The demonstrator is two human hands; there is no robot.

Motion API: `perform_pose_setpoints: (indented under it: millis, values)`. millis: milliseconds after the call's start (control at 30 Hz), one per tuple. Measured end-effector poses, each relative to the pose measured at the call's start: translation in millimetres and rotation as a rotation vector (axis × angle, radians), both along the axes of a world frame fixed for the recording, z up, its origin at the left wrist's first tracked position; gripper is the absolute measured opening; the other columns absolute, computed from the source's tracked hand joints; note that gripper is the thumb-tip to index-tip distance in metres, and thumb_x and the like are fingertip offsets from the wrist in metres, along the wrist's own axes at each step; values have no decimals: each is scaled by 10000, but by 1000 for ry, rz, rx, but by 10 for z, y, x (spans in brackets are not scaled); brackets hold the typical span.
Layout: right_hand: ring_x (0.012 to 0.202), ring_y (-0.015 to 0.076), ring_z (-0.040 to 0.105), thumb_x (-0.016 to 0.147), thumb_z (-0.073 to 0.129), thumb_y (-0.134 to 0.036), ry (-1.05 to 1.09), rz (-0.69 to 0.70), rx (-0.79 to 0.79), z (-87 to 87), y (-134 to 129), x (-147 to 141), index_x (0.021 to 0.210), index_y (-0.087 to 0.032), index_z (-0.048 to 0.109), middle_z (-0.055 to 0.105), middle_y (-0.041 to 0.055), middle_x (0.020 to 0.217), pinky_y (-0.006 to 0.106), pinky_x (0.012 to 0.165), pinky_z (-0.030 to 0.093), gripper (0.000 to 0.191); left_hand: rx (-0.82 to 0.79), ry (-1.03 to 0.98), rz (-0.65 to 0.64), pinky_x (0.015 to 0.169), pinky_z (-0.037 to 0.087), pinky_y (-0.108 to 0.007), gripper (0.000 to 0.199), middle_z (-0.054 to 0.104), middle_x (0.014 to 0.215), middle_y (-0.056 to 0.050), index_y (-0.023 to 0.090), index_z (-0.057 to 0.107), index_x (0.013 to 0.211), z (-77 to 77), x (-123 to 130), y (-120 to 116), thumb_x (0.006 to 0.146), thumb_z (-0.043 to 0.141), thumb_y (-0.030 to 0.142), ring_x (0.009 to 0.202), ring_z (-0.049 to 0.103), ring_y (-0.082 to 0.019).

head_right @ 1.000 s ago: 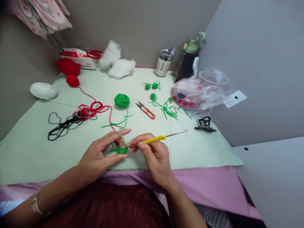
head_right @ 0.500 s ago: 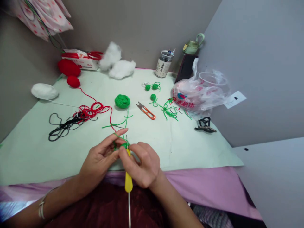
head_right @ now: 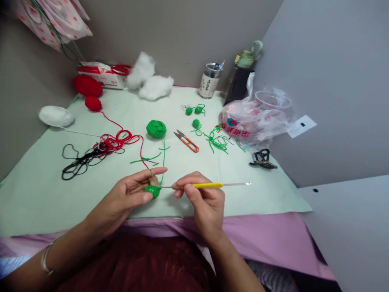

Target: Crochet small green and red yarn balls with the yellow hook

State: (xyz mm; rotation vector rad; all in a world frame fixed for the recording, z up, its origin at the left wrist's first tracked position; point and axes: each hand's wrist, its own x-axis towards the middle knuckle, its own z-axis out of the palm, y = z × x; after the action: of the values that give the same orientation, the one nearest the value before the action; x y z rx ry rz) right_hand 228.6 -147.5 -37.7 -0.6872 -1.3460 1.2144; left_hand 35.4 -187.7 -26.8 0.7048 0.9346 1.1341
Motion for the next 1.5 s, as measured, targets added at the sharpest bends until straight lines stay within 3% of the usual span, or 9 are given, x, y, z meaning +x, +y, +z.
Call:
perform_pose_setpoints:
  millis: [100, 200, 367, 500, 567, 800, 967, 1167, 1500]
  values:
    - [652, 150, 653, 954, 711, -335, 118, 170, -188, 2, 44, -30, 927, -236, 802, 711, 25, 803, 290, 617, 533, 137, 11, -6, 7, 876, 467, -285, 543, 621, 995, -6, 301, 739, 1310, -2, 28, -12, 786, 843, 207, 941, 585, -155]
    - [701, 138, 649, 966, 703, -336, 114, 228, -214, -25, 54, -69, 957, -236, 814, 698, 26, 835, 276, 656, 527, 149, 9, -55, -37, 982, 467, -311, 567, 658, 1087, -8, 328, 706, 1349, -12, 57, -9, 810, 837, 214, 1061, 632, -176]
    - [752, 160, 653, 997, 654, -280, 84, 163, -87, -54, -6, -120, 1003, -274, 812, 723, 39, 907, 300, 666, 537, 159, -5, -82, -112, 1024, 458, -340, 554, 719, 1017, -18, 313, 722, 1330, -45, 60, -4, 799, 859, 237, 1076, 675, -202]
    - [815, 201, 675, 988, 657, -240, -82, -21, 103, -17, -72, -153, 1000, -289, 820, 759, 43, 875, 342, 712, 550, 170, -43, -70, -94, 944, 472, -301, 542, 693, 987, -8, 317, 764, 1270, -68, 63, -30, 749, 893, 242, 1030, 655, -187]
    - [859, 215, 684, 988, 655, -225, -131, -37, 148, 1, -80, -150, 1004, -300, 822, 774, 43, 881, 361, 751, 554, 183, -50, -56, -93, 911, 468, -288, 546, 682, 978, -8, 315, 762, 1274, -64, 57, -36, 748, 890, 244, 1012, 639, -181]
    - [843, 199, 667, 1001, 650, -269, -140, 181, 69, -5, 12, -65, 1025, -291, 821, 754, 50, 899, 348, 749, 542, 174, -35, -53, -198, 905, 478, -306, 778, 707, 1085, -50, 290, 610, 1467, -12, -35, 53, 739, 874, 209, 1085, 641, -223]
    - [806, 194, 665, 998, 651, -280, -26, 139, 13, -48, -8, -105, 993, -287, 815, 755, 46, 898, 333, 696, 528, 164, -20, -109, -238, 889, 481, -301, 810, 709, 1219, -90, 282, 557, 1512, -20, -40, 77, 764, 861, 218, 1078, 660, -222]
    - [872, 204, 690, 986, 644, -183, -83, -44, 145, -23, -108, -220, 1028, -307, 816, 772, 39, 916, 355, 766, 552, 216, -35, -135, -192, 845, 464, -271, 793, 713, 1049, -34, 283, 570, 1498, -39, -6, 34, 767, 867, 212, 944, 630, -162]
    - [748, 176, 646, 974, 679, -341, 48, 107, -95, -87, 37, -131, 929, -254, 796, 736, 46, 872, 320, 683, 539, 152, -2, -348, -290, 880, 497, -339, 845, 730, 1038, -73, 225, 358, 1617, -11, -65, 63, 875, 763, 230, 894, 721, -206]
